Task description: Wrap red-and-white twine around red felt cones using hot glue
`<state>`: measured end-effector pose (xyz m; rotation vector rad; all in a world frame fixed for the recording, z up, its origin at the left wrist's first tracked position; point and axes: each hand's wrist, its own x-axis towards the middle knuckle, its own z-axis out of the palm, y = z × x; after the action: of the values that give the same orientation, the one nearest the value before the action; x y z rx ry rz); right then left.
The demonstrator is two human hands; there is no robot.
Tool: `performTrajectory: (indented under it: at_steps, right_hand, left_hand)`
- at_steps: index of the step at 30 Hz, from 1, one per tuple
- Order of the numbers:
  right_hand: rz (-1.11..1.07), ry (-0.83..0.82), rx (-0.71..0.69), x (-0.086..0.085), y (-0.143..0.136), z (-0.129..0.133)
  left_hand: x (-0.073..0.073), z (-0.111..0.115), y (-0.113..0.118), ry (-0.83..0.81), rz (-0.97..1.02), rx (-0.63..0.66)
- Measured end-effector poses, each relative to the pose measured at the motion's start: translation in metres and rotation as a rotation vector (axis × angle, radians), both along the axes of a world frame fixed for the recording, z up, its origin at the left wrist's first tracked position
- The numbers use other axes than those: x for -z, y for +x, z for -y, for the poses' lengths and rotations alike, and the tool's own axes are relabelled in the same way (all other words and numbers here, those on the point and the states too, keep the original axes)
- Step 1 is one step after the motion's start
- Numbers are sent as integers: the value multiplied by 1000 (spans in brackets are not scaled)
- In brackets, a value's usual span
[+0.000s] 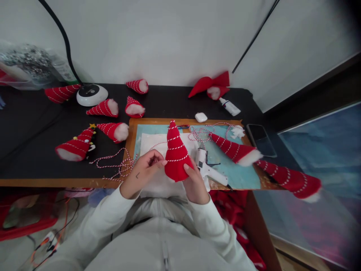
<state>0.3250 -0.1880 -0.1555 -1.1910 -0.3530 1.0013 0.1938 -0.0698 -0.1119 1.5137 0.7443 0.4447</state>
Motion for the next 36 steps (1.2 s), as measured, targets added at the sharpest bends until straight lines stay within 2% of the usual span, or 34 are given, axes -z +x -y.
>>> performTrajectory:
  at_steps: [5, 10, 13, 16, 21, 24, 28, 32, 36]
  right_hand:
    - [-112, 61, -79, -8, 0, -3]
    - [-9, 44, -119, -5, -3, -4]
    - [122, 19, -50, 4, -2, -4]
    - [233, -37, 78, 10, -1, 0]
    - [275, 16, -64, 6, -5, 7]
    - [284, -6, -58, 1, -9, 6]
    - [228, -28, 3, 2, -8, 2]
    - [58, -4, 17, 4, -4, 2]
    - [-146, 41, -32, -2, -2, 2]
  left_hand:
    - [2, 1, 3, -111, 63, -30]
    - [4, 2, 5, -297, 110, -3]
    - [4, 3, 6, -337, 108, -5]
    - [9, 2, 7, -260, 104, -65]
    - [20, 1, 6, 26, -11, -121]
    - [15, 2, 4, 147, -72, -82]
    - [-1, 3, 1, 258, -118, -52]
    - [-6, -3, -3, 295, -130, -50]
    - [4, -8, -5, 171, -64, -68]
